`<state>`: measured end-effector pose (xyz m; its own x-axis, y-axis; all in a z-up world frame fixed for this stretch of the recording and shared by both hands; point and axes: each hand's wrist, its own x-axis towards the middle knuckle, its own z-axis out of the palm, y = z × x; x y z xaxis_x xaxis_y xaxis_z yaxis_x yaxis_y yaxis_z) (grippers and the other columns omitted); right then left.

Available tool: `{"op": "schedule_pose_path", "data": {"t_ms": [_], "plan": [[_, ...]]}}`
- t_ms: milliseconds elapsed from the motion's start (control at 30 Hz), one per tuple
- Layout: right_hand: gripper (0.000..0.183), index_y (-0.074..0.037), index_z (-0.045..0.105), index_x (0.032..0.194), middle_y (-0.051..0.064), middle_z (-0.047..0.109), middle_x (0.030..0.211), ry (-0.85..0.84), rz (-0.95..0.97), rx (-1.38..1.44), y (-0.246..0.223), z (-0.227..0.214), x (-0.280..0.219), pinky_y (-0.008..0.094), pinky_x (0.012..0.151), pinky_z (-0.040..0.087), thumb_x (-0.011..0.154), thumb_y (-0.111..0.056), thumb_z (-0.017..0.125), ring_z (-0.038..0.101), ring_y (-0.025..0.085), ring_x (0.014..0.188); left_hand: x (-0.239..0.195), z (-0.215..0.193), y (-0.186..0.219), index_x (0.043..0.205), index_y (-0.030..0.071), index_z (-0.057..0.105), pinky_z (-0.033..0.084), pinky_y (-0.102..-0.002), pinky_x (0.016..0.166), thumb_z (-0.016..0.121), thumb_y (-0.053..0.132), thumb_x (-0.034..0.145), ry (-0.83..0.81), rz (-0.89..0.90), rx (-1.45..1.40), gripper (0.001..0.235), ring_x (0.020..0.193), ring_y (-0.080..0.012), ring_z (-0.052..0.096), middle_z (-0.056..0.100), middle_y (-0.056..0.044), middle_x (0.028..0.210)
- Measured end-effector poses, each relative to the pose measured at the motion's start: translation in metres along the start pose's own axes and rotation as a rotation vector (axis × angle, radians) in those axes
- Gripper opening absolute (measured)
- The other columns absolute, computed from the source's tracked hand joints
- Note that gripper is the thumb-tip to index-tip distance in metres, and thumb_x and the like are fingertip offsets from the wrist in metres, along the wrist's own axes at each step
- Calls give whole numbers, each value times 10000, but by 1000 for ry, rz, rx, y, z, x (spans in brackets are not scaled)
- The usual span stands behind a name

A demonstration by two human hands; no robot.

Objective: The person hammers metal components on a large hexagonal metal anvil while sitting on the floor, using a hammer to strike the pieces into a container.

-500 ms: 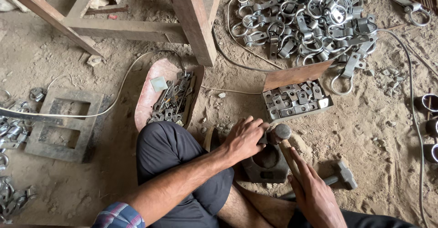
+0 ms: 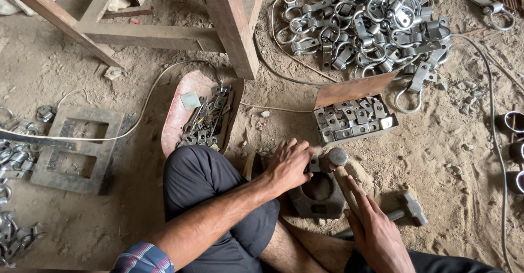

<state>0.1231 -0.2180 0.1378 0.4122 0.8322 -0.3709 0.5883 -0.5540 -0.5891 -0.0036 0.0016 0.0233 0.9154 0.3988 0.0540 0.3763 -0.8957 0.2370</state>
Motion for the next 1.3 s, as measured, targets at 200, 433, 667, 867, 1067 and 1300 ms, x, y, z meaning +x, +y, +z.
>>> {"op": "schedule_pose_path", "data": {"t_ms": [200, 433, 667, 867, 1067, 1300], "plan": [[750, -324, 250, 1637, 163, 572, 1407, 16, -17, 3, -5, -3, -1, 495, 823, 629, 944, -296, 535, 727, 393, 1035, -1, 1, 0, 1114, -24, 668, 469, -478, 908, 892, 401, 732, -4, 1, -14, 614, 1037, -275, 555, 588, -120, 1102], [759, -345, 300, 1620, 157, 666, 1232, 166, 1, -73, -24, 3, -14, 492, 661, 598, 930, -244, 600, 717, 412, 841, -6, -19, 8, 1203, 43, 636, 420, -522, 1001, 902, 411, 713, -36, -38, -71, 667, 1149, -339, 545, 599, -136, 1173], [703, -295, 456, 1550, 184, 714, 980, 279, -106, -61, -30, 2, -19, 472, 588, 563, 900, -117, 652, 710, 343, 708, 6, -36, -15, 1459, 22, 424, 401, -511, 1143, 905, 489, 687, -492, -302, -211, 1023, 1316, -319, 513, 501, -171, 1439], [632, -224, 498, 1547, 156, 701, 924, 438, -162, -57, -37, 4, -22, 404, 560, 563, 955, -78, 667, 665, 257, 641, -7, -6, -50, 1507, -51, 300, 257, -533, 1210, 756, 314, 893, -224, -414, -353, 847, 1517, -382, 248, 282, -256, 1600], [629, -180, 445, 1582, 184, 690, 1035, 611, -372, -48, -54, 9, -17, 395, 667, 583, 996, -91, 653, 681, 254, 792, 6, 23, -69, 1523, -92, 298, 269, -508, 1239, 577, 136, 1025, 59, -411, -399, 614, 1498, -418, 307, 331, -321, 1581], [726, -386, 362, 1578, 193, 710, 1043, 180, -154, -199, -69, 12, -3, 502, 700, 596, 933, -192, 632, 728, 367, 782, 9, 11, -65, 1534, -99, 273, 276, -481, 1229, 502, -42, 926, 115, -381, -344, 652, 1491, -413, 326, 333, -313, 1588]]}}
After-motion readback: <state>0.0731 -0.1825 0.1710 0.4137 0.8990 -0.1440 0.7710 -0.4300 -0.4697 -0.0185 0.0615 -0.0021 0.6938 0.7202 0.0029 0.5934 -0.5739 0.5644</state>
